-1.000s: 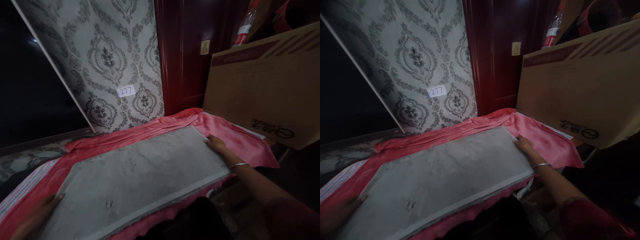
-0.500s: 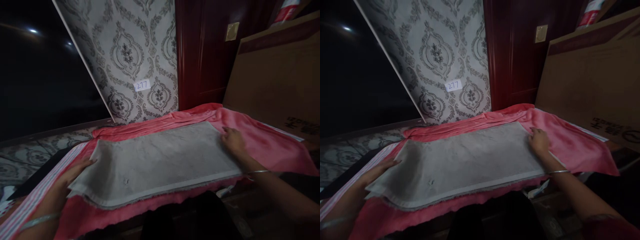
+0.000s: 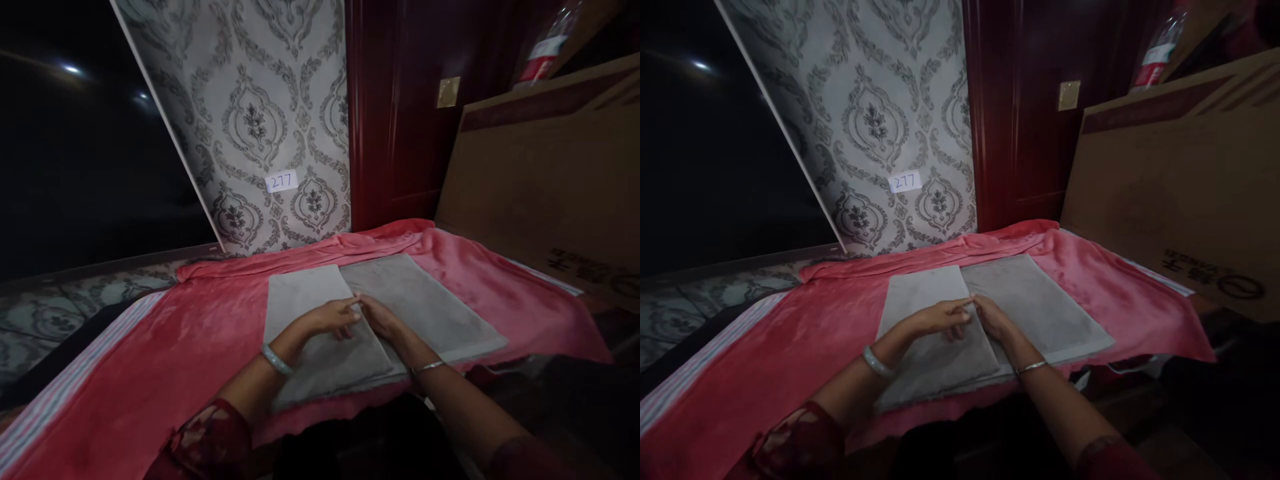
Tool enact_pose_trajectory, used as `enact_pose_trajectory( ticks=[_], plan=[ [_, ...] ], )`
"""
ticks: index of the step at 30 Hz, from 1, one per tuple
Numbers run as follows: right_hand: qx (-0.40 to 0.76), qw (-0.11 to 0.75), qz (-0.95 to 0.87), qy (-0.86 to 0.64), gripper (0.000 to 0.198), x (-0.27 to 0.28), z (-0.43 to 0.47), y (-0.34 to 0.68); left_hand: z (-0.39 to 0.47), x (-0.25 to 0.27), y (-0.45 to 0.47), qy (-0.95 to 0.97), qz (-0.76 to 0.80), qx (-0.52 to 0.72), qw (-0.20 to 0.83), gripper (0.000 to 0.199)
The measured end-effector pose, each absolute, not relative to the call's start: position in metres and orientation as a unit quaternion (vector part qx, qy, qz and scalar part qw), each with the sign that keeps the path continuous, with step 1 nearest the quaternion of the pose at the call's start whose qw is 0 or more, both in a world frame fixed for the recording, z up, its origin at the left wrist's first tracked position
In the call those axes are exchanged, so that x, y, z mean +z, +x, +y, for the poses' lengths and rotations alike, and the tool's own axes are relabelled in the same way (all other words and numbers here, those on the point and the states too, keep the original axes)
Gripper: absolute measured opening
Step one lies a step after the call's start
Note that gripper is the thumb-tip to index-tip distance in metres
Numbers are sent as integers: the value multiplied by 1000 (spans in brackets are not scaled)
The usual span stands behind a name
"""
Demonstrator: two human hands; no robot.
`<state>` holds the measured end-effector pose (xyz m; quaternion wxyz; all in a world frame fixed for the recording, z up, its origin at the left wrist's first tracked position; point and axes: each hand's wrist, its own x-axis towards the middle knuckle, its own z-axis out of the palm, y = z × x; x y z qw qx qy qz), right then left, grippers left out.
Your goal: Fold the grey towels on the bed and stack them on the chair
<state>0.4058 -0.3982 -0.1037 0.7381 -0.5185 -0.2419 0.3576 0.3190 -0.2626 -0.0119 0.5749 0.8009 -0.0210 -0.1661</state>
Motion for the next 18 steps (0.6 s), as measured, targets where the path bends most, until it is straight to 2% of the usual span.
enact_pose_trajectory(
  ticks=[3, 7, 9, 18],
  plan=[
    [325, 747, -251, -524, 57, -105, -400, 413, -226, -17, 317, 829, -43, -92, 550, 54],
    [251, 697, -216, -636, 50, -105, -393, 419, -148, -18, 301, 823, 111, 191, 524, 30],
    [210, 664, -201, -689, 47, -105, -389, 420, -119, -27, 290, 794, 175, 275, 512, 26],
    [173, 640, -163, -731, 49, -106, -392, 417, -103, -81, 281, 734, 218, 266, 586, 48]
  ],
)
